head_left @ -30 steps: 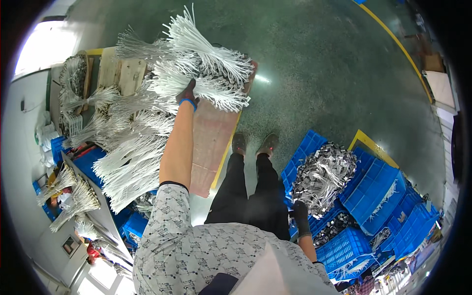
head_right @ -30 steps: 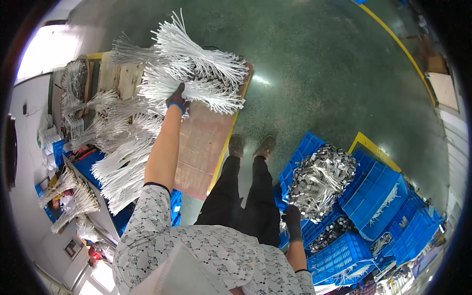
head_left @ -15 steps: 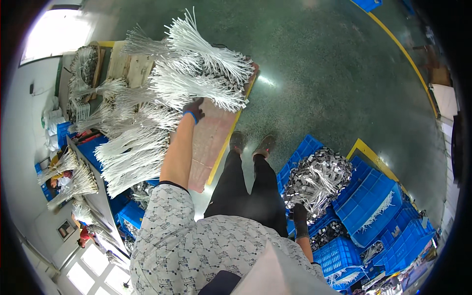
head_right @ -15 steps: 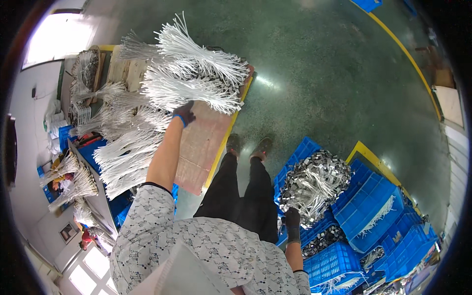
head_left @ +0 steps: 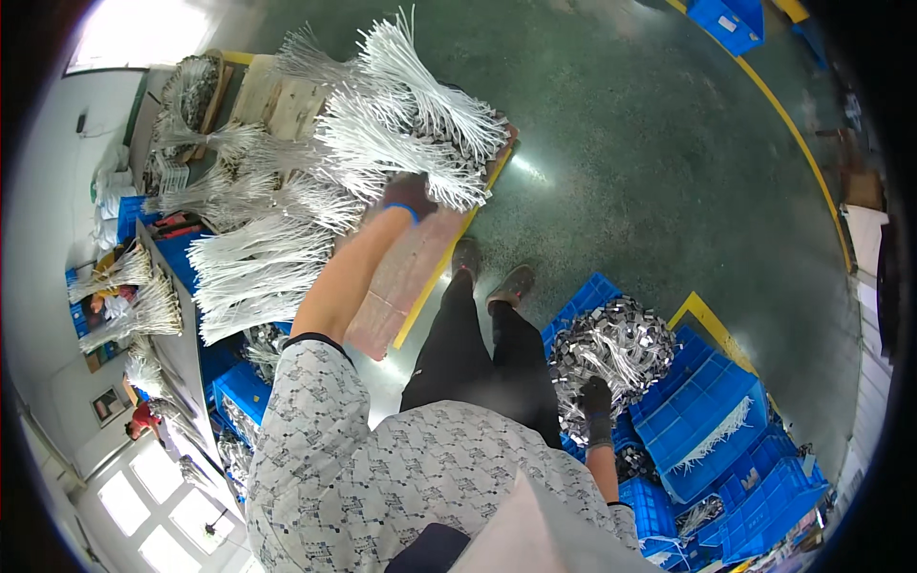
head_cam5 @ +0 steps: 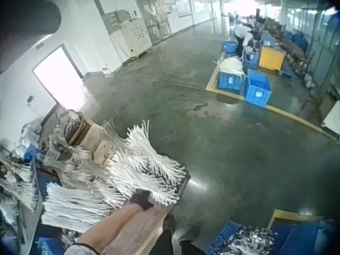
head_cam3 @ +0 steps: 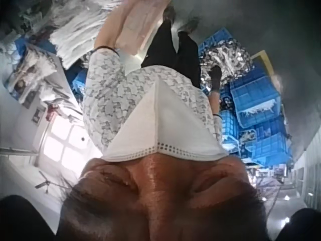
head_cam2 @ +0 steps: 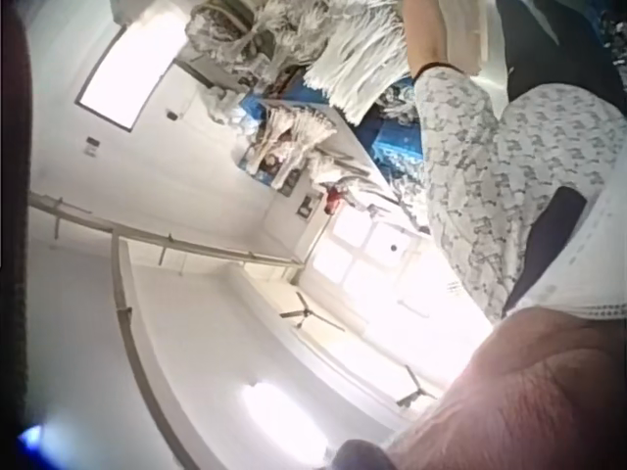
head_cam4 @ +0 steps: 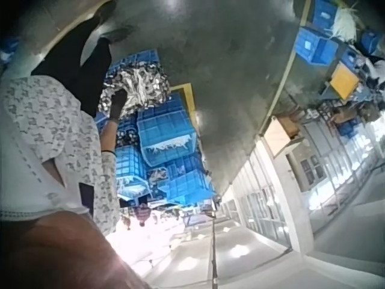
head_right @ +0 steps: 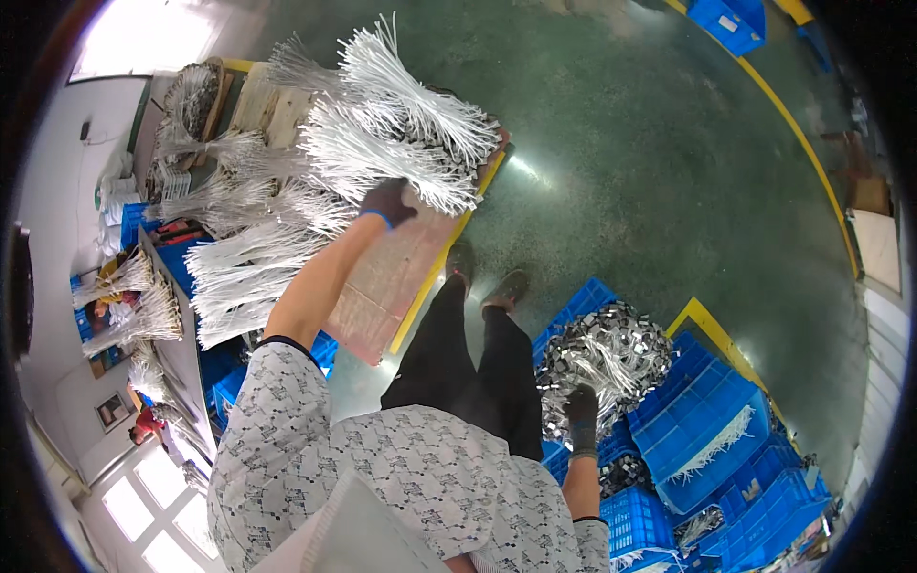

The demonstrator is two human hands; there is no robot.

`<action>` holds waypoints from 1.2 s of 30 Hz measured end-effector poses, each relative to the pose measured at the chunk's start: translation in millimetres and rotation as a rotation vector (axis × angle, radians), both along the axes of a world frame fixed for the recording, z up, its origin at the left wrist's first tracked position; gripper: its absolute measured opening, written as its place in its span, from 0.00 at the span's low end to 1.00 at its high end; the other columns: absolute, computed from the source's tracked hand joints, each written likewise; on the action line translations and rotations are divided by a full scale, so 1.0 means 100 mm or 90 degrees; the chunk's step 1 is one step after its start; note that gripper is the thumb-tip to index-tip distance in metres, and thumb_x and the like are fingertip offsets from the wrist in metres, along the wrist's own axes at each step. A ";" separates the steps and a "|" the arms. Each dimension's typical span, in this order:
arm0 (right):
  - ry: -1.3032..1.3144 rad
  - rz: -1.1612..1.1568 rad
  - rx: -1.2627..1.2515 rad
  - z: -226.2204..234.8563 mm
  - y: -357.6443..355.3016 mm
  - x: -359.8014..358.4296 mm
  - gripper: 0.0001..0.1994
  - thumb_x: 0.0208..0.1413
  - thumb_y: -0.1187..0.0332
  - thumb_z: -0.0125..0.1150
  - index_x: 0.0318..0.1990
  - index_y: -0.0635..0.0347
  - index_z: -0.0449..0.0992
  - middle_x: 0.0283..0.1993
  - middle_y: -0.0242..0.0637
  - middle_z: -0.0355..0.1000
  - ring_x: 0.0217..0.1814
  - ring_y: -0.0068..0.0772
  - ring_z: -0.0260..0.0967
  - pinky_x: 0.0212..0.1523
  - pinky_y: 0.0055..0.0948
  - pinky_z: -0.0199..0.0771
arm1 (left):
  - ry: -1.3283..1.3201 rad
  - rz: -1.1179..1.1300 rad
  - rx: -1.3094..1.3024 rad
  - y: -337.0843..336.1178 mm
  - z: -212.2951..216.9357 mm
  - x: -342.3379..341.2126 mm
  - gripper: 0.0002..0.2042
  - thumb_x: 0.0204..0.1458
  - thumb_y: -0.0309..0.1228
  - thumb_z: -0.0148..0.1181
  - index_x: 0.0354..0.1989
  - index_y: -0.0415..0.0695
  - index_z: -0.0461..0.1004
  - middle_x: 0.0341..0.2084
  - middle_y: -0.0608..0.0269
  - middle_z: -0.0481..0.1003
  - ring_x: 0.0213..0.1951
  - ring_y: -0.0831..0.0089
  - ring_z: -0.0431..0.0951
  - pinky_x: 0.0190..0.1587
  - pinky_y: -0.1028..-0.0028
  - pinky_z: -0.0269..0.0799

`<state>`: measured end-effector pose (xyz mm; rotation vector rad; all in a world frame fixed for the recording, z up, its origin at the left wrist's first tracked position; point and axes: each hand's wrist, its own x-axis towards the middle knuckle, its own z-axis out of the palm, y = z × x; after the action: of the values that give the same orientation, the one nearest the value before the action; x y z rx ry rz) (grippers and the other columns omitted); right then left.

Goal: Bundling and securing groups of white cables using plastic cable ties on an assembly table.

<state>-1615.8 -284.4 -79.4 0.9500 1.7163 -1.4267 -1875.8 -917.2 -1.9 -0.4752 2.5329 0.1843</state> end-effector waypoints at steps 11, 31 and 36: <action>0.015 -0.059 0.029 0.18 -0.19 0.26 0.19 0.56 0.68 0.57 0.55 0.64 0.72 0.32 0.39 0.75 0.21 0.30 0.71 0.21 0.29 0.72 | -0.160 -0.404 -0.429 -0.46 -0.56 -1.02 0.22 0.60 0.32 0.50 0.62 0.41 0.72 0.61 0.43 0.71 0.66 0.47 0.66 0.71 0.38 0.42; -0.125 -0.135 0.081 0.47 -1.70 0.05 0.15 0.61 0.65 0.52 0.50 0.64 0.75 0.29 0.38 0.74 0.18 0.27 0.69 0.19 0.27 0.70 | -0.464 -0.380 -0.266 -1.90 -0.80 -1.32 0.14 0.48 0.33 0.62 0.44 0.50 0.85 0.44 0.57 0.83 0.46 0.57 0.84 0.45 0.61 0.81; -0.096 -0.038 0.103 0.56 -1.62 -0.02 0.14 0.60 0.66 0.53 0.50 0.64 0.74 0.30 0.38 0.74 0.20 0.27 0.70 0.20 0.27 0.71 | -0.399 -0.357 -0.260 -1.93 -0.79 -1.55 0.14 0.45 0.34 0.65 0.42 0.48 0.85 0.44 0.55 0.83 0.45 0.56 0.84 0.44 0.60 0.81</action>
<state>-1617.3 -446.7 -23.0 1.1753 1.7232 -1.2336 -2031.2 -1110.4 -81.0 0.0526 1.9696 -0.6052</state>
